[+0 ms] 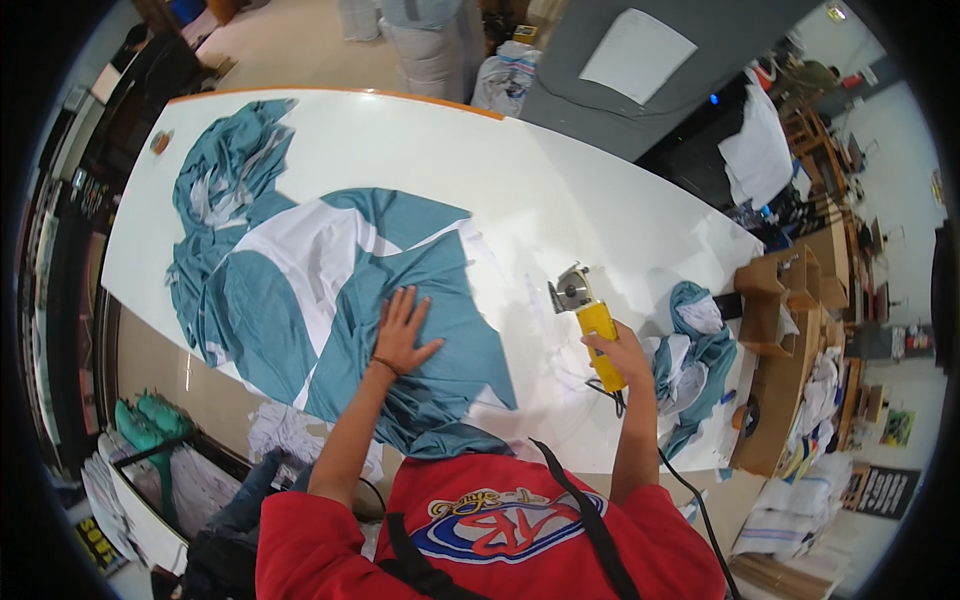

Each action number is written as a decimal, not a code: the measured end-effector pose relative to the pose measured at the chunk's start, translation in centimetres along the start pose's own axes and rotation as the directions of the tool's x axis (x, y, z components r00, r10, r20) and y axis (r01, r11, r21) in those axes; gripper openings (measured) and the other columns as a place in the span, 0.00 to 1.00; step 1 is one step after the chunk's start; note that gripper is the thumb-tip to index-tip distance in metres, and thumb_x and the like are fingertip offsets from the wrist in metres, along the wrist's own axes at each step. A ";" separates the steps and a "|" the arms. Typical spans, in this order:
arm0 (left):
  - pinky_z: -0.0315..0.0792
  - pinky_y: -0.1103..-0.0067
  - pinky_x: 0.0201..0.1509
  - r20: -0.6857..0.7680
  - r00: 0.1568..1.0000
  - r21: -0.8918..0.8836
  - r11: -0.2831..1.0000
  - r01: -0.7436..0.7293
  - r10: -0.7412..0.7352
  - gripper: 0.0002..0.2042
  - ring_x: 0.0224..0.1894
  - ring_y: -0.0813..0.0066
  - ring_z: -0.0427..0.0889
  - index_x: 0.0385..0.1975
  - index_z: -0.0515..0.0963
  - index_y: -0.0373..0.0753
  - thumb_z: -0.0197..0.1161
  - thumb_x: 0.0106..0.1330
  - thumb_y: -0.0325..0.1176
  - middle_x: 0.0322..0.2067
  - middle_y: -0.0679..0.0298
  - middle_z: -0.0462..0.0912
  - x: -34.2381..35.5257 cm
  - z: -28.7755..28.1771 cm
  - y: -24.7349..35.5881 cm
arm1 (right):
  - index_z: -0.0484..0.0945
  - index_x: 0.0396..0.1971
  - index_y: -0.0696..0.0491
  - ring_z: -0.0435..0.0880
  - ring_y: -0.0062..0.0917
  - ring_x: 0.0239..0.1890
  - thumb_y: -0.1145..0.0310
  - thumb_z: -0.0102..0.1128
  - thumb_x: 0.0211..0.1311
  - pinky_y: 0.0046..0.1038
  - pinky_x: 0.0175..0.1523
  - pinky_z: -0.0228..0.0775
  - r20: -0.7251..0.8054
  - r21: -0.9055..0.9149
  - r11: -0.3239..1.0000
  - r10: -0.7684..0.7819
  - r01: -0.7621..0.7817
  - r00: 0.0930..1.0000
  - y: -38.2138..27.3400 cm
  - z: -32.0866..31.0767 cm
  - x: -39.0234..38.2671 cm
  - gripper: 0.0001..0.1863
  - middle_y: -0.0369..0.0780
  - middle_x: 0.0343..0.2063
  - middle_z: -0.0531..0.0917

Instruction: The person uses a yellow electric rotary cutter to cut a large piece of teal and white fabric laid on a white table. They repeatedly smooth and reposition the fabric, then cut along its edges to separate sections. Cut pieces are moved aside as the process continues.

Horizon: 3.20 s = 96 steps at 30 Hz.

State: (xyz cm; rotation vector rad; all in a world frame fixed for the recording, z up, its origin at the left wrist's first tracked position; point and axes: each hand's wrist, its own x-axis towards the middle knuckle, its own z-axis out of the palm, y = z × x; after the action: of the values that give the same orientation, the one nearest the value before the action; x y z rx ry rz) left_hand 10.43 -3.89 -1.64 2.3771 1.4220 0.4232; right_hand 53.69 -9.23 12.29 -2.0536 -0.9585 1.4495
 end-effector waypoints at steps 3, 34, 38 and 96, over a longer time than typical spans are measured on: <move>0.48 0.50 0.78 0.002 0.995 0.017 0.995 0.102 -0.102 0.41 0.77 0.42 0.55 0.73 0.64 0.40 0.65 0.65 0.58 0.76 0.46 0.56 2.5 -2.0 -3.6 | 0.79 0.43 0.59 0.83 0.25 0.27 0.59 0.75 0.54 0.28 0.29 0.79 -0.099 0.046 0.997 0.063 -0.058 0.993 3.2 -3.3 -1.8 0.23 0.38 0.30 0.81; 0.81 0.67 0.51 -0.237 0.921 -0.278 0.887 -0.368 0.308 0.15 0.46 0.57 0.86 0.43 0.86 0.36 0.60 0.57 0.18 0.44 0.58 0.88 -4.5 -1.2 13.9 | 0.83 0.42 0.62 0.88 0.45 0.38 0.35 0.69 0.55 0.43 0.44 0.77 -0.495 -0.250 0.968 -0.160 0.036 0.854 11.9 -9.1 6.7 0.39 0.53 0.34 0.87; 0.78 0.67 0.51 -0.497 0.860 -0.115 0.991 0.068 -0.116 0.16 0.47 0.56 0.85 0.42 0.88 0.39 0.60 0.57 0.16 0.42 0.55 0.88 -9.4 -8.9 6.9 | 0.83 0.44 0.59 0.85 0.54 0.46 0.38 0.67 0.59 0.49 0.51 0.76 -0.608 -0.446 0.891 -0.229 -0.089 0.760 12.3 -8.2 6.2 0.34 0.55 0.41 0.87; 0.74 0.58 0.67 -0.300 0.672 -0.709 -0.313 -0.632 -0.677 0.24 0.58 0.52 0.82 0.60 0.77 0.34 0.59 0.72 0.45 0.57 0.52 0.82 -20.1 -27.9 -8.0 | 0.76 0.58 0.61 0.81 0.46 0.59 0.64 0.63 0.66 0.53 0.66 0.72 -0.707 0.456 -0.102 -0.645 0.884 0.290 18.4 6.1 -32.7 0.24 0.50 0.57 0.82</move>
State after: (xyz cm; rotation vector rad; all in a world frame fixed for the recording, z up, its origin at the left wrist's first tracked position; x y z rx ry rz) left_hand -16.73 -14.46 18.38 0.3420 0.4313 1.8966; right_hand 46.40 -46.08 17.78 -0.5322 -0.8233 0.5892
